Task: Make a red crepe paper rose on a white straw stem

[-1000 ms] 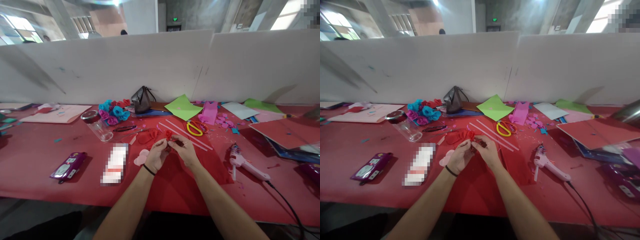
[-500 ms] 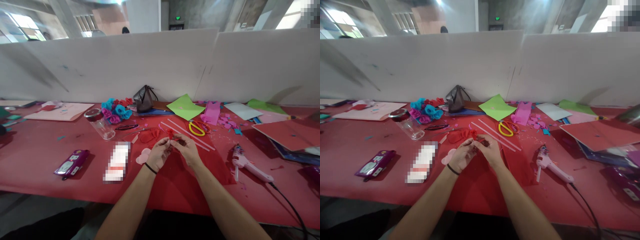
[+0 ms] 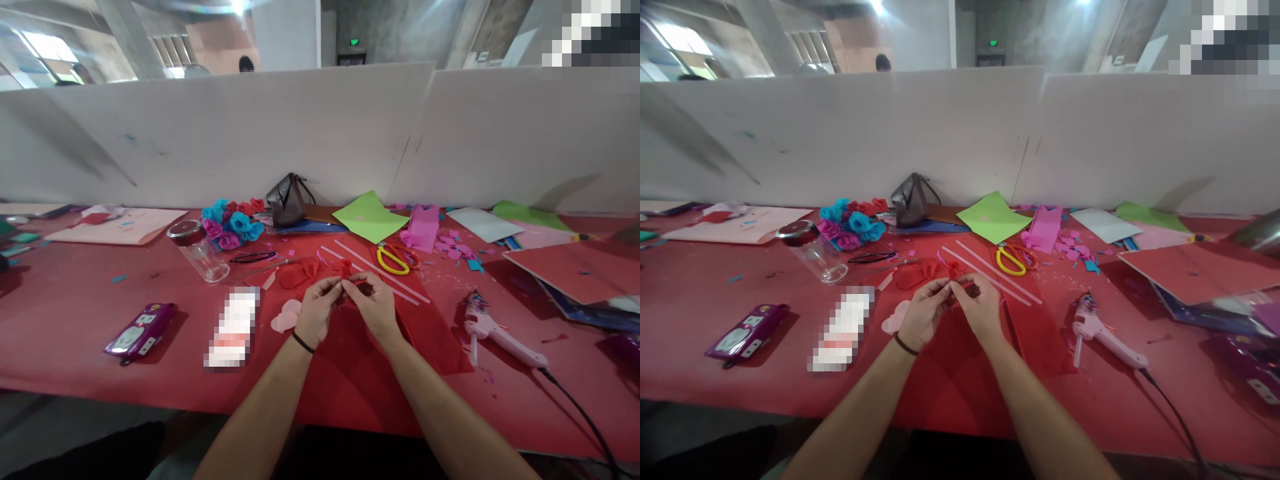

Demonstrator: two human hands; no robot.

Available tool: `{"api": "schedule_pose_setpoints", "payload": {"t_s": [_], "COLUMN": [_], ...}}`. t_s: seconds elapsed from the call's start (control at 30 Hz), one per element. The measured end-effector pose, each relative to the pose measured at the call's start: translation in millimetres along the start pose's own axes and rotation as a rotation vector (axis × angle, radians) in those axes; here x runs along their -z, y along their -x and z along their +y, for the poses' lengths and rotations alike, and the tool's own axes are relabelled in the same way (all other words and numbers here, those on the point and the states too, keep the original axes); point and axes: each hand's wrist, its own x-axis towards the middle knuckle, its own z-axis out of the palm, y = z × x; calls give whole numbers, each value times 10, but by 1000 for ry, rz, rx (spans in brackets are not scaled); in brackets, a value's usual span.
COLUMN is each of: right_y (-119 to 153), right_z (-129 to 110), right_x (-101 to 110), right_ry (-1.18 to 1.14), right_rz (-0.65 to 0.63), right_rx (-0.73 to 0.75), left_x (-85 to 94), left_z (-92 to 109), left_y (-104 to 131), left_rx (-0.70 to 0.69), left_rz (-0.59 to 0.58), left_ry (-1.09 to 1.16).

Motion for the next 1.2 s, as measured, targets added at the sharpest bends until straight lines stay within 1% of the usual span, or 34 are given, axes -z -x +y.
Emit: {"api": "schedule_pose_setpoints", "payload": {"t_s": [0.13,0.23,0.37,0.53,0.67,0.77,0.87,1.0,1.07,1.2], "right_y": [-8,-14,-11,-17,-26,-24,-16,-4,-3,-22], "right_z": [-8,-2,1,27,79,95,74,27,18,43], "right_x": [1,3,1,-8,-16,-19,-14,0,5,6], "right_ry": [57,87,68,15,-39,-68,-44,45,21,-98], "right_rz": [46,61,36,26,21,-3,-25,-22,-35,-52], "right_rx": [11,33,36,0,5,12,26,105,124,40], "left_x": [-16,-18,-25,-58,-83,-87,-81,-76,-75,-68], "left_z": [-6,-6,5,39,75,76,55,25,15,7], "left_y": [4,2,4,28,53,53,37,18,16,26], "left_rx": [-82,-114,-98,-49,2,-2,-11,-40,-65,-94], "left_rz": [43,62,50,41,47,73,91,85,79,66], "left_ry": [-170,-217,-179,-55,30,26,14,-21,-45,-75]}}
